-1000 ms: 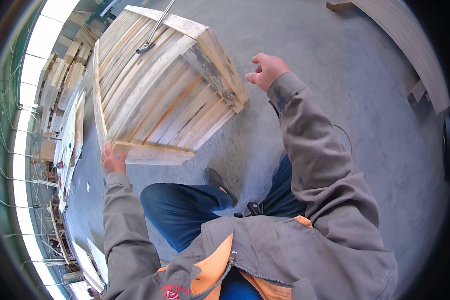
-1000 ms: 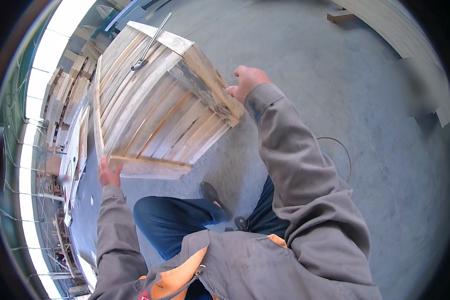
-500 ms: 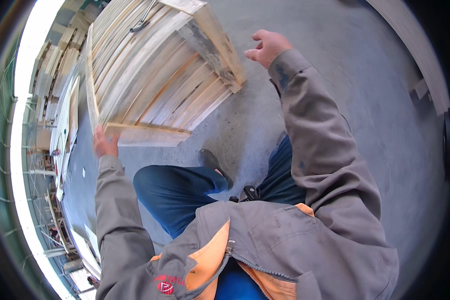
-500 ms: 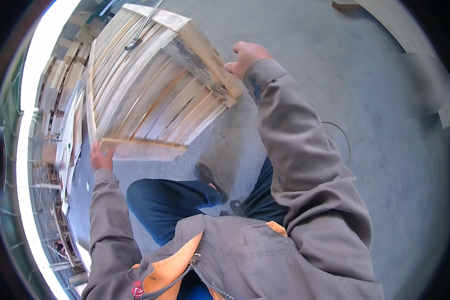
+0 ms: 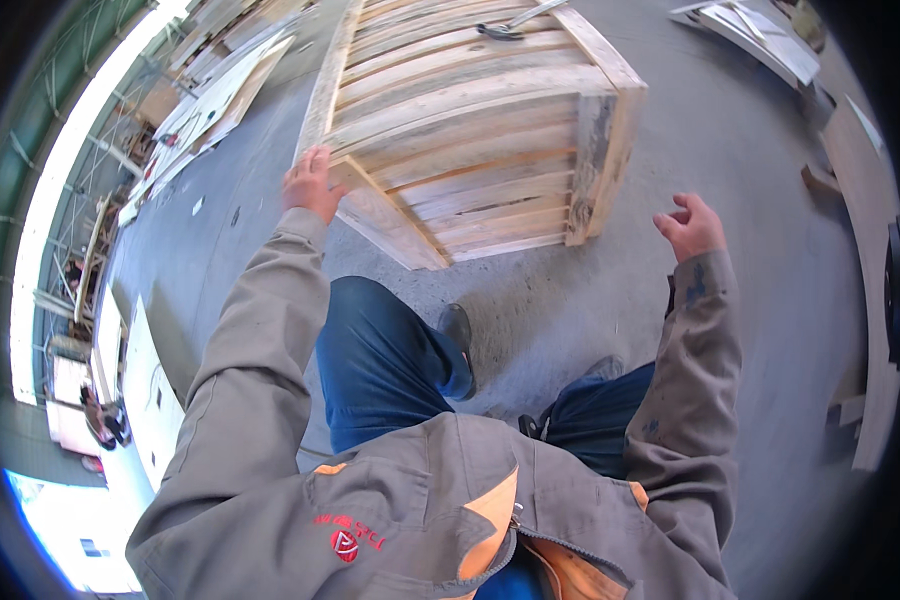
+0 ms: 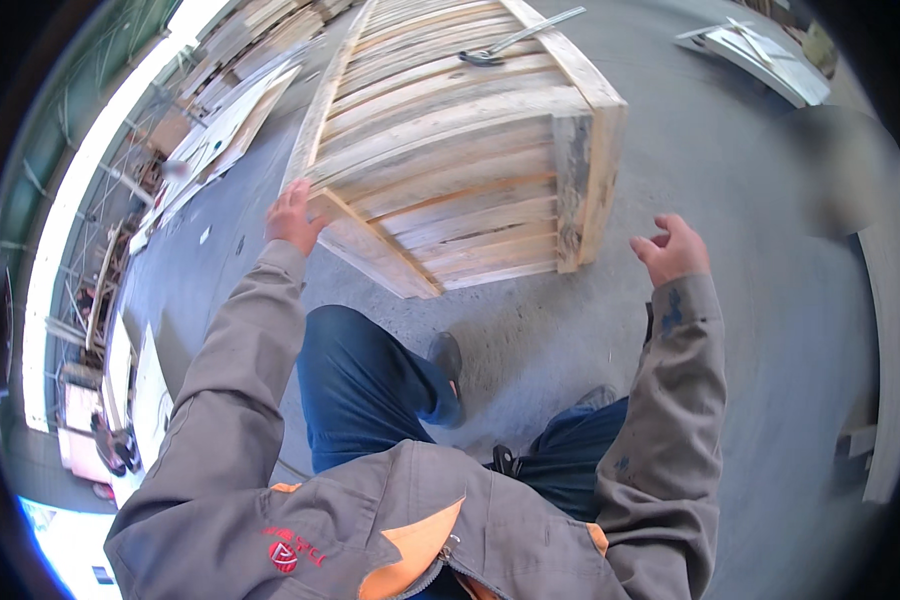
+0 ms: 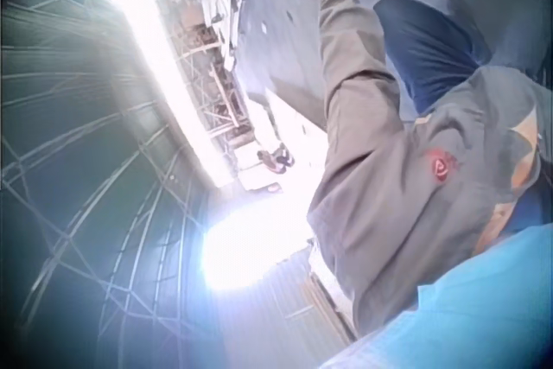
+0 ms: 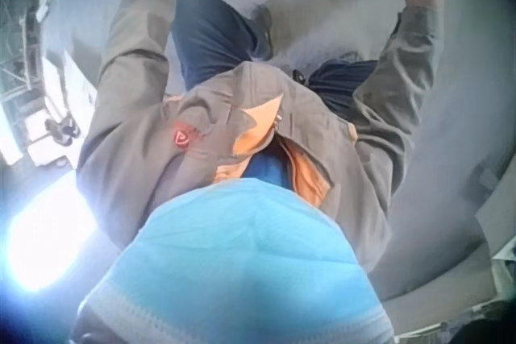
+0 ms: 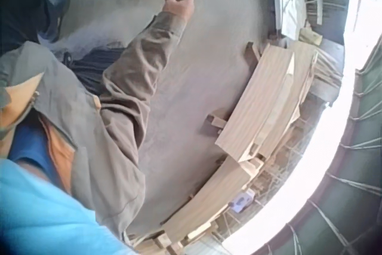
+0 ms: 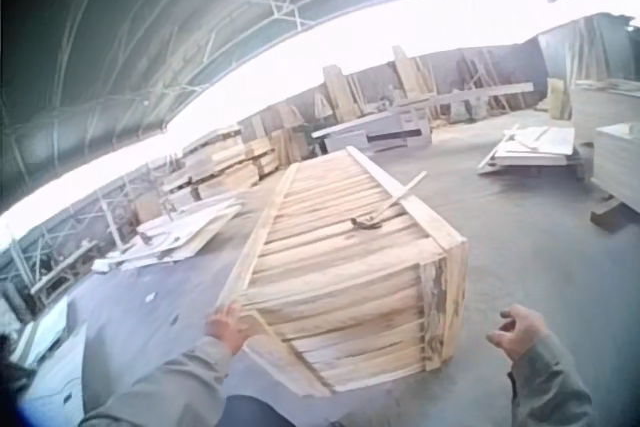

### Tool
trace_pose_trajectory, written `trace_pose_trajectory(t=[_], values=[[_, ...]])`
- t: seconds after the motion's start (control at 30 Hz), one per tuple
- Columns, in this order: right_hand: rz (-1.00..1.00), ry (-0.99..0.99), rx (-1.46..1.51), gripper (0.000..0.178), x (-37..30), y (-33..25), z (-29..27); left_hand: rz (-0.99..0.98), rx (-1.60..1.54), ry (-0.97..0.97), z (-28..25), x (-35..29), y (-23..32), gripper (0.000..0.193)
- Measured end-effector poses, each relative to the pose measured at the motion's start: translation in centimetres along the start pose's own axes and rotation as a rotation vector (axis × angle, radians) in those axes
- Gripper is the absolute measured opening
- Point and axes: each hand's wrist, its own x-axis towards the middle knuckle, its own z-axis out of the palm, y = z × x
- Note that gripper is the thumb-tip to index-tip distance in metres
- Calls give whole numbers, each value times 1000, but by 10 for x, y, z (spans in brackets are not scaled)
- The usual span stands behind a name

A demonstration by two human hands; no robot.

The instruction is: The person uses a nail gun to fasten wooden slats together on the floor, then lifts and positions the assembled panel into a larger wooden frame. The person adjusts the panel within the frame and continues to secure it.

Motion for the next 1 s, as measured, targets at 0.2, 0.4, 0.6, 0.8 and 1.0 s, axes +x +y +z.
trace_pose_trajectory(t=[0.2,0.4,0.6,0.8,1.0], values=[[30,-40,0,55,2,-1,15,8,-13,-5,2,-6,-9,86],[56,-84,-84,57,0,-7,19,-70,-132,52,-7,-17,3,97],[61,-125,-109,58,1,-16,31,-222,-418,218,-11,-42,7,103],[57,-136,-166,60,12,2,46,-355,-674,360,28,-62,7,96],[41,-90,-252,68,13,-15,59,-415,-899,141,50,-70,4,82]])
